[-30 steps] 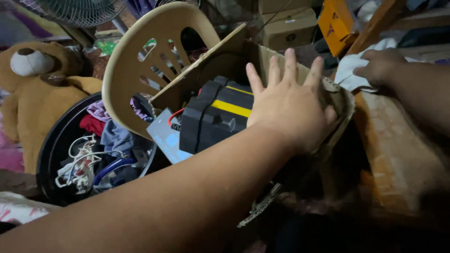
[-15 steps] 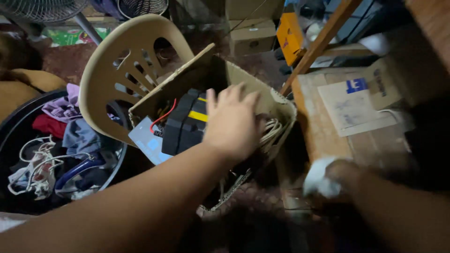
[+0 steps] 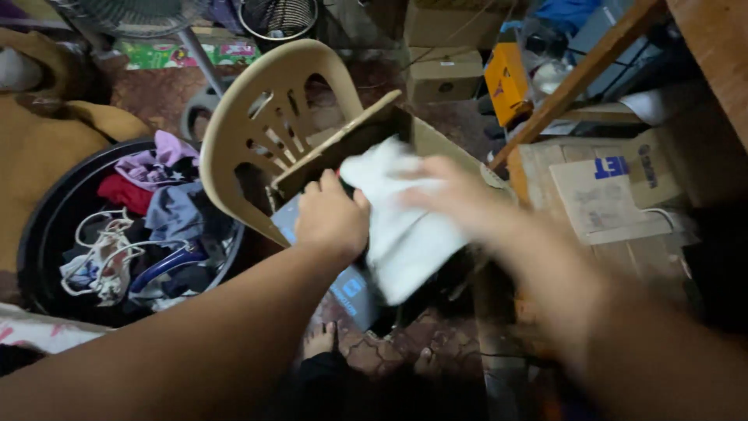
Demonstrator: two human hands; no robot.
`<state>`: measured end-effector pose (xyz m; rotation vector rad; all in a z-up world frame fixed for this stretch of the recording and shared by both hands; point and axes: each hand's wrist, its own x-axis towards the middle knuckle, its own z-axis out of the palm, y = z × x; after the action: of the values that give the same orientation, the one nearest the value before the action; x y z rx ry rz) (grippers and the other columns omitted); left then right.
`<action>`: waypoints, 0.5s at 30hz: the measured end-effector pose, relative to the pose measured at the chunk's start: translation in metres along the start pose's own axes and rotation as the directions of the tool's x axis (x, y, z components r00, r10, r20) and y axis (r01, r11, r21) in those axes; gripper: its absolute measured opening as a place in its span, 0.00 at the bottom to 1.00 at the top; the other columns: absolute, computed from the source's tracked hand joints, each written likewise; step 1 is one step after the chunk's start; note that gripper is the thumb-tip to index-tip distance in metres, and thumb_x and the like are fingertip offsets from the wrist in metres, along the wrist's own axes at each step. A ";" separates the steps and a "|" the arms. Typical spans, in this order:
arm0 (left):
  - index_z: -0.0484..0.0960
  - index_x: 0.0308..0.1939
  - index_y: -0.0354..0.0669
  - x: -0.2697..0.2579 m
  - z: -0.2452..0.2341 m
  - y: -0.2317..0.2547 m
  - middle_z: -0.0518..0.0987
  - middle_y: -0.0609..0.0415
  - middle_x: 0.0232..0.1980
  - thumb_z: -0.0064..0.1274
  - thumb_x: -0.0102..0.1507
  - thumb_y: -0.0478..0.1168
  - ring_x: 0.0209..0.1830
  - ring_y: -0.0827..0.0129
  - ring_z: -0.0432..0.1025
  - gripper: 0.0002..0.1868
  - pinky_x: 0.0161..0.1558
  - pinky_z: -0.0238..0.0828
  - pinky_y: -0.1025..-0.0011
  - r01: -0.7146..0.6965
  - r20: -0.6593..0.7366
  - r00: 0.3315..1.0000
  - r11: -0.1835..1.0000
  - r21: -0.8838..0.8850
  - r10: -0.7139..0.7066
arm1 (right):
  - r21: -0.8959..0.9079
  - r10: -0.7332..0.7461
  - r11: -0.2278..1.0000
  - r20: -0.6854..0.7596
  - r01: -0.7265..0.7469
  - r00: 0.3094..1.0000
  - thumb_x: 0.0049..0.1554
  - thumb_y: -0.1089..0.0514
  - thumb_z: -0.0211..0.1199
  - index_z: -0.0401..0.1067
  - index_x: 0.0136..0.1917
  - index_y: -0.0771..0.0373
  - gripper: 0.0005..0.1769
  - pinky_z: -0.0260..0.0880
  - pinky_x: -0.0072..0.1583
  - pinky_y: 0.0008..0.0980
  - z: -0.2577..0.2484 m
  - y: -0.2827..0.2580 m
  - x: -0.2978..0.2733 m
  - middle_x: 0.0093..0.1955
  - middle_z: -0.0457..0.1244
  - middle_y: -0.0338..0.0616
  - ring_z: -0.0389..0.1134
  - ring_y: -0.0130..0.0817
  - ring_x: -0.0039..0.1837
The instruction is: Clean various objects and electronic components using a cloth.
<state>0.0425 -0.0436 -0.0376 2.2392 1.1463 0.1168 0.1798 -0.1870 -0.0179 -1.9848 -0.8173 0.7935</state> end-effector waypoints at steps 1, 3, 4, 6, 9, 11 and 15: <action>0.63 0.72 0.44 0.003 0.003 -0.005 0.67 0.42 0.69 0.49 0.66 0.56 0.71 0.46 0.60 0.35 0.66 0.60 0.49 0.001 -0.002 1.000 1.000 0.002 -0.001 | 0.002 -0.002 1.000 0.002 0.002 1.000 0.52 0.47 0.67 0.67 0.68 0.60 0.34 0.64 0.64 0.42 0.015 -0.002 -0.001 0.64 0.65 0.50 0.66 0.44 0.65; 0.70 0.67 0.43 0.012 0.008 -0.014 0.68 0.43 0.69 0.49 0.65 0.56 0.72 0.47 0.61 0.31 0.66 0.61 0.50 -0.014 0.044 0.999 0.999 0.044 0.012 | -0.187 -0.229 0.958 -0.045 0.217 0.972 0.55 0.46 0.64 0.64 0.73 0.56 0.35 0.58 0.69 0.42 0.045 -0.006 -0.003 0.71 0.59 0.52 0.60 0.49 0.71; 0.70 0.67 0.43 0.011 0.003 -0.012 0.68 0.43 0.69 0.49 0.65 0.56 0.72 0.47 0.61 0.31 0.66 0.61 0.50 -0.014 0.040 0.999 0.999 0.047 0.013 | -0.185 -0.233 0.958 -0.046 0.221 0.971 0.55 0.46 0.64 0.64 0.73 0.56 0.35 0.58 0.69 0.42 0.046 0.000 -0.004 0.71 0.59 0.52 0.60 0.49 0.71; 0.72 0.65 0.43 0.009 -0.006 -0.006 0.68 0.43 0.69 0.49 0.65 0.60 0.72 0.48 0.59 0.32 0.68 0.59 0.51 -0.007 0.104 0.995 0.997 0.075 -0.001 | -0.297 -0.310 0.916 -0.099 0.269 0.946 0.59 0.50 0.59 0.65 0.72 0.57 0.29 0.59 0.70 0.41 0.045 0.009 -0.008 0.71 0.61 0.56 0.61 0.53 0.72; 0.71 0.65 0.42 -0.001 -0.020 0.005 0.68 0.42 0.69 0.50 0.65 0.65 0.72 0.48 0.59 0.36 0.68 0.59 0.51 0.029 0.120 0.992 0.996 0.084 -0.039 | -0.436 -0.236 0.893 -0.249 0.109 0.939 0.56 0.57 0.56 0.69 0.68 0.58 0.25 0.63 0.70 0.40 0.021 0.041 -0.014 0.66 0.63 0.55 0.64 0.54 0.69; 0.71 0.65 0.42 -0.008 -0.032 0.013 0.68 0.42 0.69 0.52 0.63 0.66 0.72 0.49 0.59 0.38 0.68 0.60 0.52 0.046 0.111 0.992 0.995 0.090 -0.056 | -0.371 -0.051 0.922 -0.401 -0.112 0.915 0.57 0.58 0.57 0.67 0.69 0.56 0.26 0.63 0.69 0.42 0.001 0.062 -0.018 0.66 0.64 0.54 0.65 0.52 0.68; 0.71 0.64 0.42 -0.019 -0.048 0.019 0.66 0.40 0.69 0.59 0.57 0.67 0.71 0.47 0.58 0.43 0.66 0.60 0.53 0.088 0.068 0.993 0.989 0.116 -0.096 | 0.238 0.449 0.893 -0.468 -0.381 0.761 0.59 0.62 0.53 0.61 0.75 0.52 0.30 0.69 0.62 0.44 -0.030 0.079 -0.047 0.65 0.65 0.51 0.69 0.45 0.62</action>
<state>0.0278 -0.0432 0.0153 2.2636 1.2422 -0.0686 0.1949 -0.2722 -0.0607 -2.1434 0.0020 0.4906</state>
